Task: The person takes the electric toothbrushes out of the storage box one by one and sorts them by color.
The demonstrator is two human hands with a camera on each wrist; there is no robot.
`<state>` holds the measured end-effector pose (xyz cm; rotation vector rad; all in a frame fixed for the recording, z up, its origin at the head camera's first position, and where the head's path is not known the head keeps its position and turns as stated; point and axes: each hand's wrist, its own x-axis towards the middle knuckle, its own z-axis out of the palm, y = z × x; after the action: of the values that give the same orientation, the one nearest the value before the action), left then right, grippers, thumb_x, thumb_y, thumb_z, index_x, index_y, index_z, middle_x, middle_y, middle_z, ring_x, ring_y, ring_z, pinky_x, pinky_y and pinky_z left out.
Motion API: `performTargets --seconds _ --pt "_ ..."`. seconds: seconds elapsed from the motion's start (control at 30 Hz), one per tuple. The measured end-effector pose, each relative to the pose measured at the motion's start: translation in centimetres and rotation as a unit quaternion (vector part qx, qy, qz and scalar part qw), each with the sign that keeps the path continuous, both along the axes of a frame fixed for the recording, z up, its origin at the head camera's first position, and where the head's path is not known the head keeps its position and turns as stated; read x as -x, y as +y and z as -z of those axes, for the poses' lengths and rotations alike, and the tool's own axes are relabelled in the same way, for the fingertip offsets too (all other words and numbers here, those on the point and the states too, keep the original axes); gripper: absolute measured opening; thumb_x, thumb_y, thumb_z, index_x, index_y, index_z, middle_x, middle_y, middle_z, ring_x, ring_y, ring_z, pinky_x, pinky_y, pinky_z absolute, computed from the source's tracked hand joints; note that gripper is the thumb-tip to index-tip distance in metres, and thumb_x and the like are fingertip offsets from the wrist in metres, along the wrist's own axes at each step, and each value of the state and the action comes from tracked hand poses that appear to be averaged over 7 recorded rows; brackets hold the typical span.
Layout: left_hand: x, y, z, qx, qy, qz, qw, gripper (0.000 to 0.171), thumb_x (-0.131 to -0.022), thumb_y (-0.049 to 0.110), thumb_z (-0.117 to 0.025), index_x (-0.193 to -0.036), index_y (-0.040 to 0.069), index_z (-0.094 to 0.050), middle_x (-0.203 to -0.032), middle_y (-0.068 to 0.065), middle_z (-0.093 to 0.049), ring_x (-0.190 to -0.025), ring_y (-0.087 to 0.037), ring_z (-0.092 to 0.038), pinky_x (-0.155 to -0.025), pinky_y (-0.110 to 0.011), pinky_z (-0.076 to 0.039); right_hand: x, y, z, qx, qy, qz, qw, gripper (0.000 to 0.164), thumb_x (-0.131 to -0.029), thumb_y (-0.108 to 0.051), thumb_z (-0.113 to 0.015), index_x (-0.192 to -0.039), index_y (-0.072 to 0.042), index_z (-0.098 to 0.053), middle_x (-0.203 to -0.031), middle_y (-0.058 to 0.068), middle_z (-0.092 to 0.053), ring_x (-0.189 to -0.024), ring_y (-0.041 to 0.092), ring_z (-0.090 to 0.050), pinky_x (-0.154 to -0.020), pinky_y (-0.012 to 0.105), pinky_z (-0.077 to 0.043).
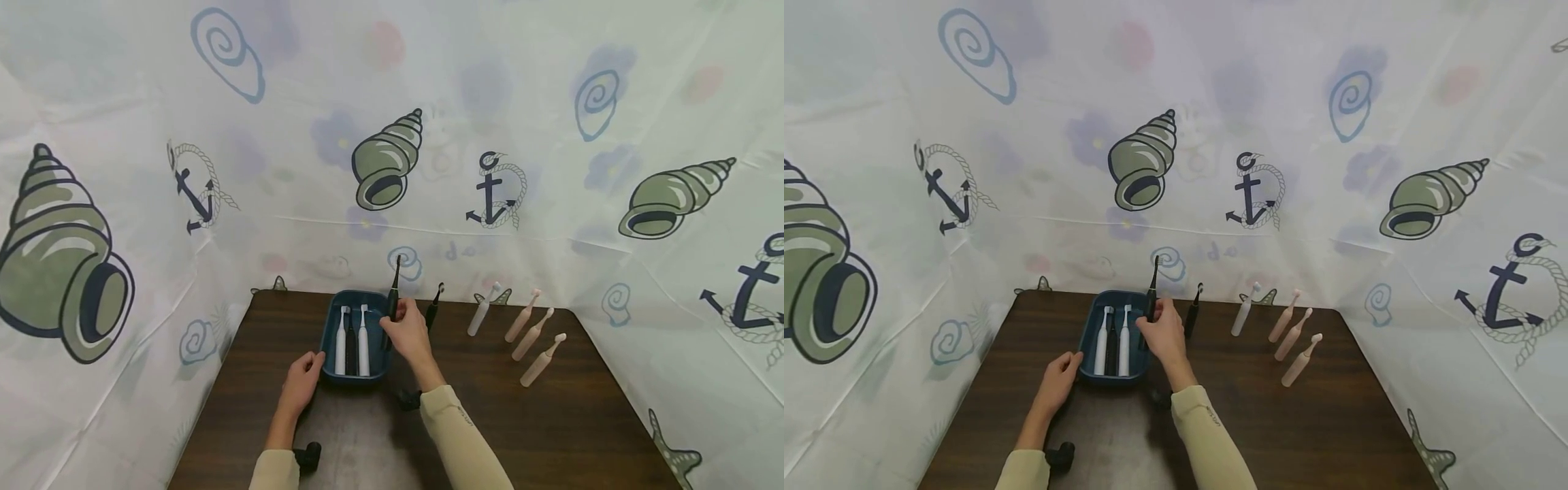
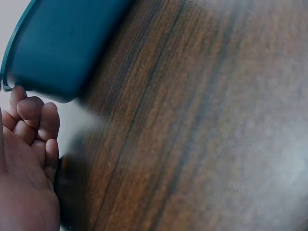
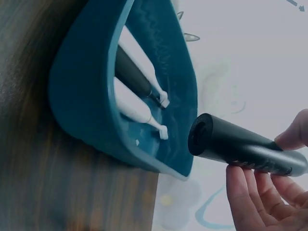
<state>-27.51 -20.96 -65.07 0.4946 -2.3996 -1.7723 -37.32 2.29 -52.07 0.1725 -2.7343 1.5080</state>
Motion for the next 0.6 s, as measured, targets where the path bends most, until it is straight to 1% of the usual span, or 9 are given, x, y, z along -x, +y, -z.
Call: performTargets --seconds 0.13,0.3,0.43,0.6 --pt "0.0 0.0 -0.1 0.001 -0.001 -0.001 1.0 0.047 -0.112 0.05 -0.053 -0.086 0.011 -0.052 -0.078 -0.004 -0.045 -0.072 -0.025 -0.046 -0.072 -0.036 -0.033 0.2 0.7 0.3 0.01 0.008 0.007 1.0 0.035 -0.094 -0.024 -0.073 -0.124 -0.015 -0.059 -0.104 0.005 -0.067 -0.087 0.018 -0.064 -0.079 0.038 -0.051" --pt "0.2 -0.1 -0.1 0.003 -0.007 0.001 1.0 0.047 -0.112 0.05 -0.053 -0.086 0.011 -0.053 -0.079 -0.004 -0.045 -0.073 -0.025 -0.047 -0.071 -0.035 -0.034 0.1 1.6 0.5 0.018 0.016 0.025 0.999 0.037 -0.093 -0.023 -0.073 -0.126 -0.016 -0.059 -0.106 0.006 -0.069 -0.093 0.019 -0.068 -0.083 0.041 -0.053" --pt "0.8 0.1 -0.2 0.003 -0.002 0.011 0.9999 0.05 -0.112 0.054 -0.051 -0.086 0.011 -0.052 -0.08 -0.004 -0.046 -0.074 -0.024 -0.047 -0.072 -0.035 -0.034 0.3 2.6 0.5 0.028 0.027 0.04 0.998 0.037 -0.093 -0.02 -0.073 -0.127 -0.016 -0.058 -0.108 0.008 -0.068 -0.097 0.023 -0.069 -0.084 0.045 -0.055" --pt "0.6 0.0 0.1 0.007 -0.008 0.016 0.9998 0.058 -0.11 0.061 -0.05 -0.081 0.011 -0.046 -0.074 -0.003 -0.043 -0.067 -0.021 -0.043 -0.066 -0.034 -0.032 0.0 3.7 1.3 0.038 0.028 0.036 0.998 0.039 -0.094 -0.017 -0.073 -0.13 -0.016 -0.058 -0.112 0.009 -0.067 -0.097 0.022 -0.07 -0.083 0.046 -0.057"
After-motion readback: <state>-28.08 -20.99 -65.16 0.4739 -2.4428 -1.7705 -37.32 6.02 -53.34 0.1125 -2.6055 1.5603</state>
